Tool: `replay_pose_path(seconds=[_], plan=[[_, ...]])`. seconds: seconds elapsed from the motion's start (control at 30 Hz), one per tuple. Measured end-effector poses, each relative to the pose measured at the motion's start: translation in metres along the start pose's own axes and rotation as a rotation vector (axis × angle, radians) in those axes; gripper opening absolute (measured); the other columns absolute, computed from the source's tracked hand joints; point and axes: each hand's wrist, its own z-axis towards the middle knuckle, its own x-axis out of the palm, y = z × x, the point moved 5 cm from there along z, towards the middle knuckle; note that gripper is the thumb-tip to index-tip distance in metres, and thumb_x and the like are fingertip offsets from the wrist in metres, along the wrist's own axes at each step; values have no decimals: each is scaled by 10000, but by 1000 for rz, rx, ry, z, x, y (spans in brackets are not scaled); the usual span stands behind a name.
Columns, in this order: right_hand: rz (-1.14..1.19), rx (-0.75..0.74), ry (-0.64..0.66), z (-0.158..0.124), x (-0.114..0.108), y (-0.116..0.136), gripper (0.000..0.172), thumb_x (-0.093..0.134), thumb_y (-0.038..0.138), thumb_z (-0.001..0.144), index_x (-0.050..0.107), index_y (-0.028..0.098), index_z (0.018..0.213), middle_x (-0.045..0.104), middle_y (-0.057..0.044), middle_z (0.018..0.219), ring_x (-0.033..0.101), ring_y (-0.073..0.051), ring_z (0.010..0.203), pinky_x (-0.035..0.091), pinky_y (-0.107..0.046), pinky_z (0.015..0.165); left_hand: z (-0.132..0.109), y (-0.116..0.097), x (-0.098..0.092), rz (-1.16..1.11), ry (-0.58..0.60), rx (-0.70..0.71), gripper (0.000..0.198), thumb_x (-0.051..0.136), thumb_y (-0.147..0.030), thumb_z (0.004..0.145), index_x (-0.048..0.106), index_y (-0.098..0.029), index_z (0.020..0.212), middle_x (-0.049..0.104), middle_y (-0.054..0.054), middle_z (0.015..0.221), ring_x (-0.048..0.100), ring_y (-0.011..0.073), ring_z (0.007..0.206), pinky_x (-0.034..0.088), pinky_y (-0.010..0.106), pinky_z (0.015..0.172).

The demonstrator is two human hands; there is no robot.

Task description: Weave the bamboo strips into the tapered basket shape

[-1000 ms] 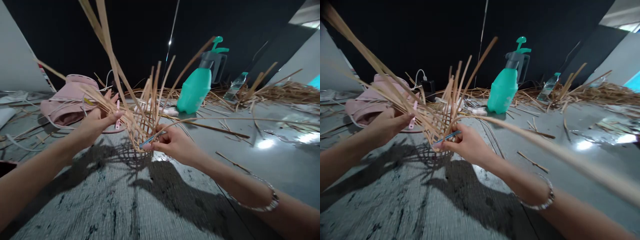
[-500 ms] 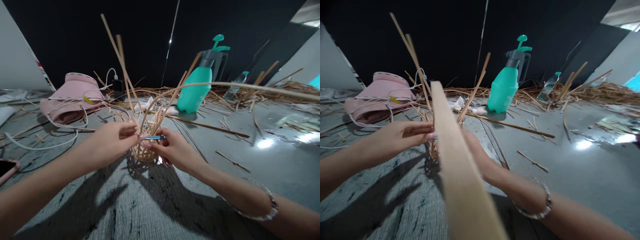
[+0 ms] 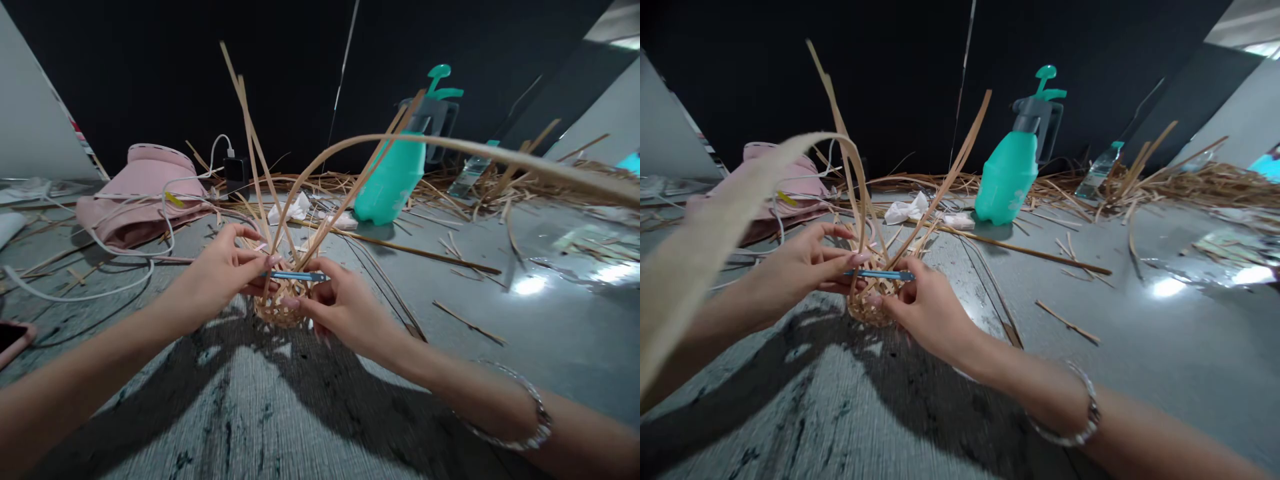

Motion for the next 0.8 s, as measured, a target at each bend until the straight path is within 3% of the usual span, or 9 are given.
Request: replay_pose_path(seconds=[0.13,0.2,0.3,0.53,0.8], plan=[[14,1,-14,-2,1,-1,240,675,300,817,504,199,952,508,93,444,464,-78,342,341,-178,327,1,-2,-2,66,-43,44,448,773,-340,735,380,-243,926,712,-37,736,708,180,617,582,292,585],[46,1,-4,-3,2,-3,247,676,328,819,511,200,952,512,90,456,476,-81,343,365,-184,330,2,-3,-1,120,1,57,420,764,-372,740,397,-241,898,698,-42,695,697,183,594,577,296,567],[97,14,20,-3,4,-6,289,709,349,794,527,199,961,541,78,483,514,-91,365,400,-194,350,3,-3,0,154,82,77,329,738,-392,766,475,-220,866,683,-34,688,688,170,621,573,287,584],[224,-3,48,1,3,-9,318,745,340,752,561,175,952,604,46,507,613,-125,463,479,-231,473,8,-5,-7,153,75,162,193,777,-275,710,606,-187,727,684,-15,747,653,138,722,538,223,615],[329,22,97,6,4,-15,283,559,434,898,584,163,817,624,15,509,627,-113,473,469,-227,488,7,-11,-8,281,100,220,175,762,-296,708,613,-203,713,673,-12,700,645,150,668,529,237,570]])
